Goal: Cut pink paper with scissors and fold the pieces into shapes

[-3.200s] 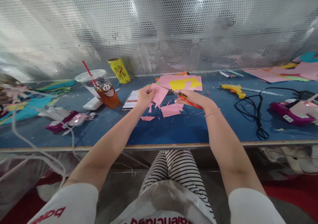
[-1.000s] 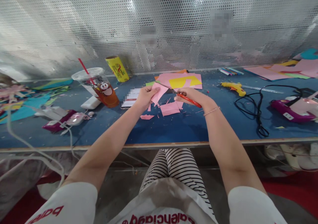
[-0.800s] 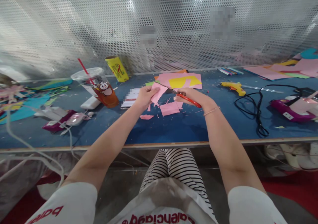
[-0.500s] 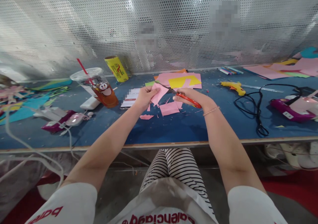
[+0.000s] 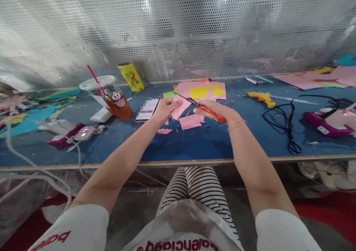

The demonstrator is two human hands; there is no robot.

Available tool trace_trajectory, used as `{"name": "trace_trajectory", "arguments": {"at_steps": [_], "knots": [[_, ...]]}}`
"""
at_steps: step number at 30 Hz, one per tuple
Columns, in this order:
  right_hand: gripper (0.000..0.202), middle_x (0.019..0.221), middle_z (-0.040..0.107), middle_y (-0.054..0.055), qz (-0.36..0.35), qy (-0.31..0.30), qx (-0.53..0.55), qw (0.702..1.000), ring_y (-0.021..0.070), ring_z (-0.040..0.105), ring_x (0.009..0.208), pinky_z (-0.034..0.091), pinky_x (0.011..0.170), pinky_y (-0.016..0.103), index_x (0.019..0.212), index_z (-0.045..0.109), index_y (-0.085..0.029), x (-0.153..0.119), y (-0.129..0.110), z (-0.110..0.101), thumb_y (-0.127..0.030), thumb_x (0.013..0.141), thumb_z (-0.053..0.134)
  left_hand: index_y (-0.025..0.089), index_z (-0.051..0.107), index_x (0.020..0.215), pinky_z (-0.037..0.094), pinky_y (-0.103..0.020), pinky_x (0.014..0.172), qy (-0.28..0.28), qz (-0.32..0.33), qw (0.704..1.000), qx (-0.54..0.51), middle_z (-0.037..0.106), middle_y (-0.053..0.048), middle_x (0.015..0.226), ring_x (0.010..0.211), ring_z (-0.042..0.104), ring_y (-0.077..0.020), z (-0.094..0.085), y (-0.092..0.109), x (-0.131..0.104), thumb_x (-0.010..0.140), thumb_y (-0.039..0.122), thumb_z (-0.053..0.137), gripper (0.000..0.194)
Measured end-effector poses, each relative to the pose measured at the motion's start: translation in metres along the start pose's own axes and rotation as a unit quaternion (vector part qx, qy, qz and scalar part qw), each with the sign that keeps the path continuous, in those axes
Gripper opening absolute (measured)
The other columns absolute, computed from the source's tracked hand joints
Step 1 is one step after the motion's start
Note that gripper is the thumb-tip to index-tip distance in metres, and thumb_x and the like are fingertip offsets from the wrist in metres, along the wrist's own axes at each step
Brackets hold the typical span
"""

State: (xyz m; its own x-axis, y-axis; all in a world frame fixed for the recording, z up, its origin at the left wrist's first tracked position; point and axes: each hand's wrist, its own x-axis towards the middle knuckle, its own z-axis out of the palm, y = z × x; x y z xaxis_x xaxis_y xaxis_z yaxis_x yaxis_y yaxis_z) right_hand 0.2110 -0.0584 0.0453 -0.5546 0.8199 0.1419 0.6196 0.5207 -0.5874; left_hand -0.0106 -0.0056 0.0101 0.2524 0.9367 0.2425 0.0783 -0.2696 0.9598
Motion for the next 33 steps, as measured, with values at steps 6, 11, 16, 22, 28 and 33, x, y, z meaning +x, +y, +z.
{"name": "trace_trajectory", "arguments": {"at_steps": [6,11,16,22,28,33], "knots": [[0.036,0.071,0.048,0.001,-0.01,0.009,-0.014,1.0,0.0118,0.04,0.061,0.032,0.057,0.028,0.085,0.05,-0.019,0.009,0.014,0.007,-0.054,0.085,0.039,0.014,0.055,0.057,0.019,-0.02,0.033,-0.006,-0.005,1.0,-0.003,0.041,0.005,0.041,0.032,0.03,-0.0017,0.0,-0.001,0.0,0.068,0.041,0.07,0.032],[0.036,0.066,0.047,0.0,-0.01,0.018,-0.012,1.0,0.0118,0.041,0.058,0.033,0.056,0.028,0.085,0.051,-0.019,0.012,0.015,0.009,-0.053,0.085,0.039,0.014,0.057,0.058,0.02,-0.02,0.033,-0.004,-0.008,1.0,-0.017,0.043,0.004,0.043,0.033,0.031,-0.0019,-0.001,-0.004,0.002,0.067,0.041,0.07,0.032],[0.032,0.065,0.047,0.0,0.001,0.028,-0.016,0.999,0.0123,0.042,0.059,0.033,0.057,0.028,0.079,0.051,-0.019,0.014,0.012,0.008,-0.05,0.082,0.045,0.014,0.056,0.057,0.02,-0.02,0.034,0.0,-0.002,0.999,-0.046,0.044,0.004,0.045,0.036,0.032,-0.0018,0.0,-0.007,0.004,0.064,0.041,0.072,0.032],[0.035,0.066,0.045,-0.001,-0.024,0.049,-0.025,0.998,0.0115,0.04,0.061,0.031,0.059,0.027,0.074,0.05,-0.018,0.015,0.017,0.01,-0.053,0.078,0.05,0.014,0.058,0.059,0.025,-0.021,0.037,0.01,0.004,0.998,-0.061,0.045,0.003,0.045,0.04,0.04,-0.0048,0.004,-0.001,-0.001,0.065,0.04,0.072,0.03],[0.035,0.069,0.047,0.0,-0.011,0.032,-0.027,0.999,0.0128,0.043,0.063,0.033,0.059,0.027,0.078,0.05,-0.019,0.014,0.019,0.007,-0.053,0.08,0.046,0.014,0.057,0.058,0.024,-0.021,0.037,0.008,0.0,0.998,-0.059,0.044,0.003,0.045,0.039,0.038,-0.0042,0.004,-0.001,0.0,0.065,0.04,0.072,0.031],[0.033,0.071,0.048,0.001,-0.005,0.014,-0.007,1.0,0.0139,0.045,0.065,0.035,0.061,0.028,0.08,0.049,-0.02,0.01,0.014,0.005,-0.053,0.081,0.045,0.014,0.054,0.055,0.019,-0.021,0.035,-0.008,0.001,0.999,-0.045,0.041,0.004,0.044,0.035,0.03,-0.0021,0.0,-0.007,0.003,0.065,0.042,0.071,0.034]]}}
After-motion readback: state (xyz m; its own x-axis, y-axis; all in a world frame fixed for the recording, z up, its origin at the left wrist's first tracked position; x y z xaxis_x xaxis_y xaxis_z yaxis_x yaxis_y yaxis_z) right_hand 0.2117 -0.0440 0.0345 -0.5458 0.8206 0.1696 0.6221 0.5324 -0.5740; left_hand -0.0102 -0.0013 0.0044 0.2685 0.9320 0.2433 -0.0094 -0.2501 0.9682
